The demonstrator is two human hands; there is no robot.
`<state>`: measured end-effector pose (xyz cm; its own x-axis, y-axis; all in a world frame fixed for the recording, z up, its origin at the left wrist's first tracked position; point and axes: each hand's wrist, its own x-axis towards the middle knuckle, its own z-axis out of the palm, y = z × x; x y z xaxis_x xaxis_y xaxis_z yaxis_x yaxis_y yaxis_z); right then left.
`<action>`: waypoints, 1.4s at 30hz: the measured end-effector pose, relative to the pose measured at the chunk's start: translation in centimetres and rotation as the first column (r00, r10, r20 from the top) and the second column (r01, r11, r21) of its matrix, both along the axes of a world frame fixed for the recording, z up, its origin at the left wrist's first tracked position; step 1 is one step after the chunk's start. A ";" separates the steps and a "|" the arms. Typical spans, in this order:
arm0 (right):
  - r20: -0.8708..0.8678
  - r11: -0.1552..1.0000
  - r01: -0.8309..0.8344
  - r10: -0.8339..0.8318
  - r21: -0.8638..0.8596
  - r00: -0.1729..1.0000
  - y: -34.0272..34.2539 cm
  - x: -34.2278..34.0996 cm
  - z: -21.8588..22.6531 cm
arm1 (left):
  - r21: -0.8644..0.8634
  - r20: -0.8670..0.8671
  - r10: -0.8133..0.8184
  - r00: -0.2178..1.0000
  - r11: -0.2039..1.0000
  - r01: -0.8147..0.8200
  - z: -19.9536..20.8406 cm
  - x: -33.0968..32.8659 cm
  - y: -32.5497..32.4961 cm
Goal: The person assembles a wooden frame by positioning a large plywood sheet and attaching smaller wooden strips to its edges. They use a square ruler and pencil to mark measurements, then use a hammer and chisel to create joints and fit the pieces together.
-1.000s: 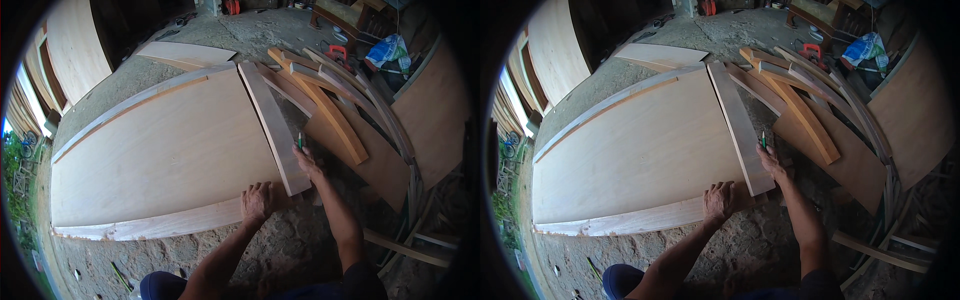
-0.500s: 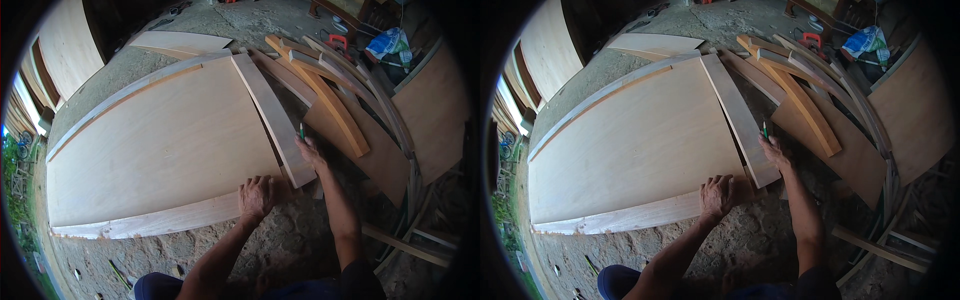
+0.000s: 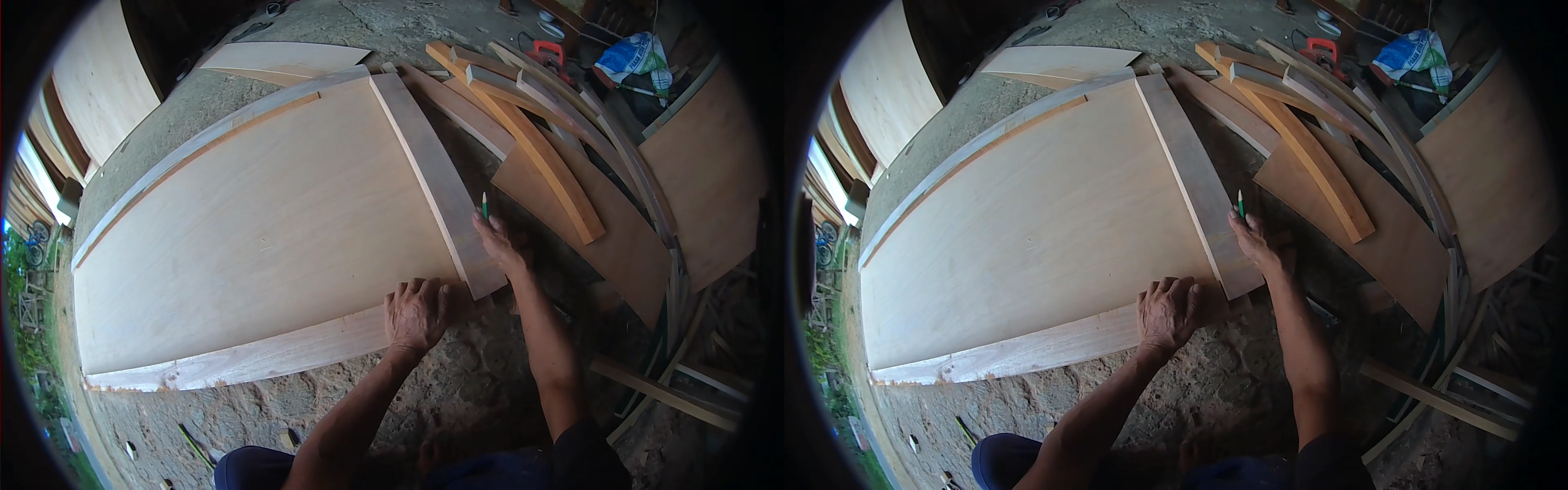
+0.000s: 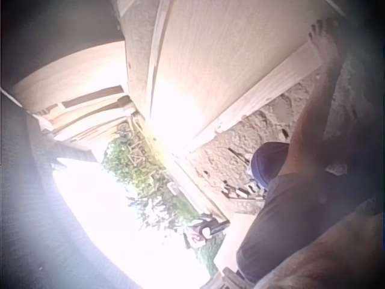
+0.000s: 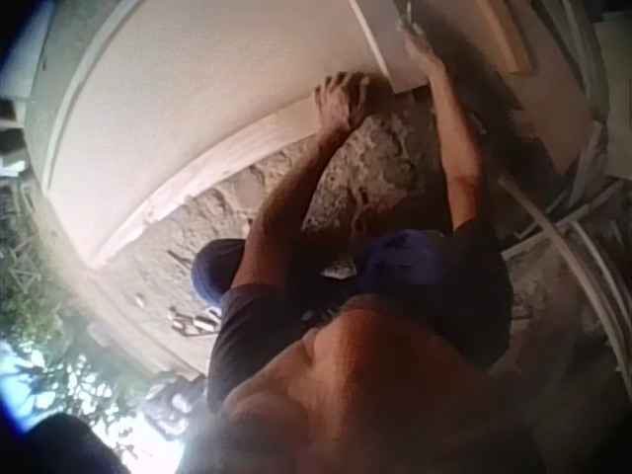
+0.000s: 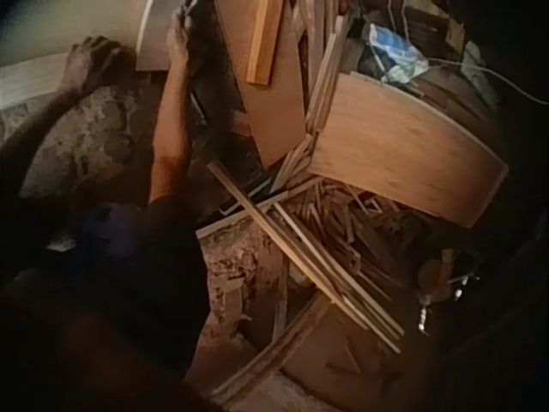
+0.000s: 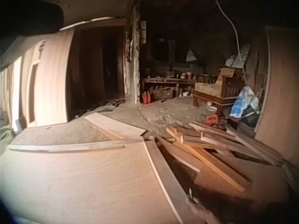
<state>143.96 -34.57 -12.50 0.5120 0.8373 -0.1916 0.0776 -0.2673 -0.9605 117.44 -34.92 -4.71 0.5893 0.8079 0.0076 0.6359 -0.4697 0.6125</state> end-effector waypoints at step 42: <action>0.773 0.996 -0.091 0.053 0.006 0.632 -9.4 -13.7 9.0 | -0.264 0.498 -0.159 0.853 0.908 0.324 -1.6 1.1 2.7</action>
<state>130.27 -43.96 -3.49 0.3947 0.8752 0.2799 0.8128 -0.1905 -0.5505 118.51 -32.25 -6.32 0.7610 0.6430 0.0861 0.1389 -0.2912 0.9465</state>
